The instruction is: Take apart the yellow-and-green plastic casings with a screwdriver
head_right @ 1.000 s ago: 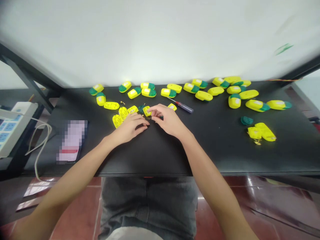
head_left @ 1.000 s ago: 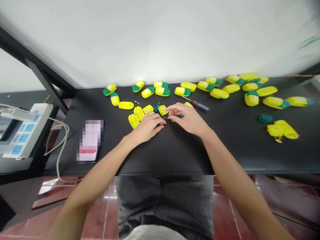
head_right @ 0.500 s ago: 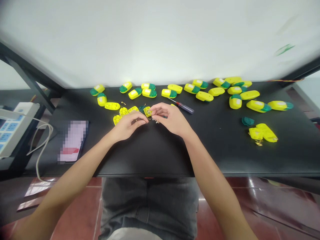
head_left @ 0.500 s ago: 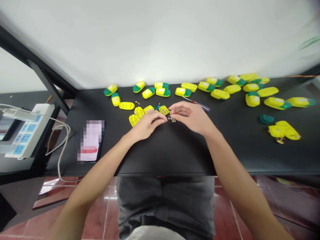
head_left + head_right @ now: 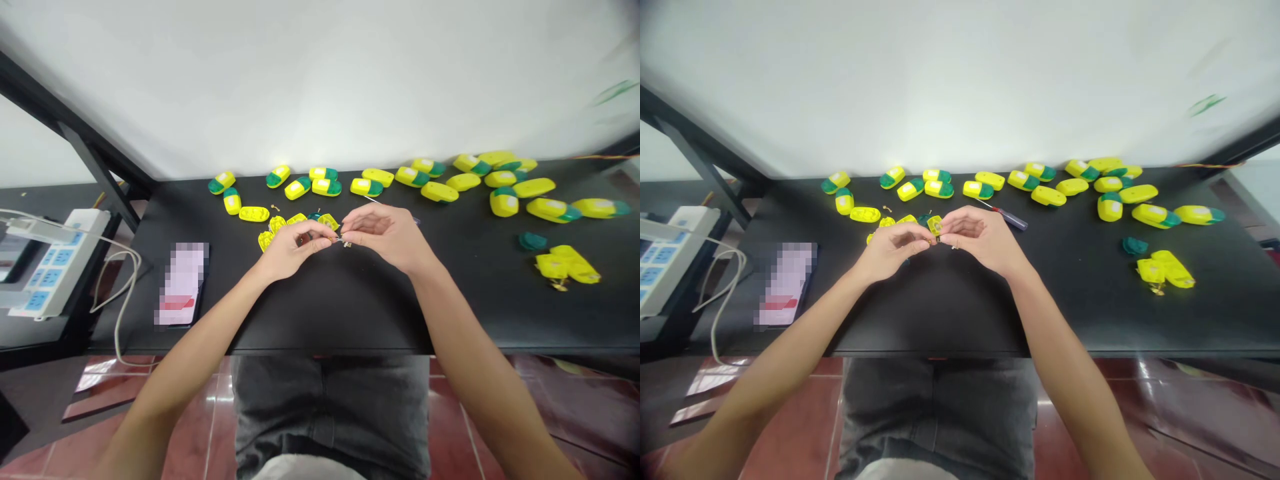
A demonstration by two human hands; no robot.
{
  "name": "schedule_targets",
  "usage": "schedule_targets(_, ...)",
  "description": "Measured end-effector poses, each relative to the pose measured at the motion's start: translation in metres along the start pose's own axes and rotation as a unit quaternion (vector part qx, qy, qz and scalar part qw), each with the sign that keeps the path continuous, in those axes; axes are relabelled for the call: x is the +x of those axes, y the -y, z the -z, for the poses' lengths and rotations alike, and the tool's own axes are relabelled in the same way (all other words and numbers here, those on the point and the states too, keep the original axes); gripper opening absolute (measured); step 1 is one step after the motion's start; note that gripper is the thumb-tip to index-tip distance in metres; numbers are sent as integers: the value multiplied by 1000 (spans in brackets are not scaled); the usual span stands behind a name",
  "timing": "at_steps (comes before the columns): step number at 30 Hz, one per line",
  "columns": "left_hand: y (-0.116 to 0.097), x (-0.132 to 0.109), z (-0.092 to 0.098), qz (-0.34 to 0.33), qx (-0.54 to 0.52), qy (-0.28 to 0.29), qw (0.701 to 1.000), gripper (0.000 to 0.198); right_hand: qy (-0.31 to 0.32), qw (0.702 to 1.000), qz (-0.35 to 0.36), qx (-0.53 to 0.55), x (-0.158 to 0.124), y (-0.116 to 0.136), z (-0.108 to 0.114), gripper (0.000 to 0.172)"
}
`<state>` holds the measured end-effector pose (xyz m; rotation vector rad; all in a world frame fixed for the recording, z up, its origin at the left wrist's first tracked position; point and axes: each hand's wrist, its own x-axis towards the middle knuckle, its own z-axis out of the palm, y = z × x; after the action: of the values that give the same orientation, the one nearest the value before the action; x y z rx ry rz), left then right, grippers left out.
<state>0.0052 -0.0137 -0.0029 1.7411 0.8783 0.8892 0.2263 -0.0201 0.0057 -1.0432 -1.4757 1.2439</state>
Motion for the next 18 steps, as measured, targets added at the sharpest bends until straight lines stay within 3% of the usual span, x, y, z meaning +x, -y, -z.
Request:
schedule_targets(8,2,-1,0,20,-78,-16,997,34,25,999,-13,36,-3,4,-1,36)
schedule_targets(18,2,-1,-1,12,-79,-22,997,37,52,996,-29,66,-4,4,-1,34)
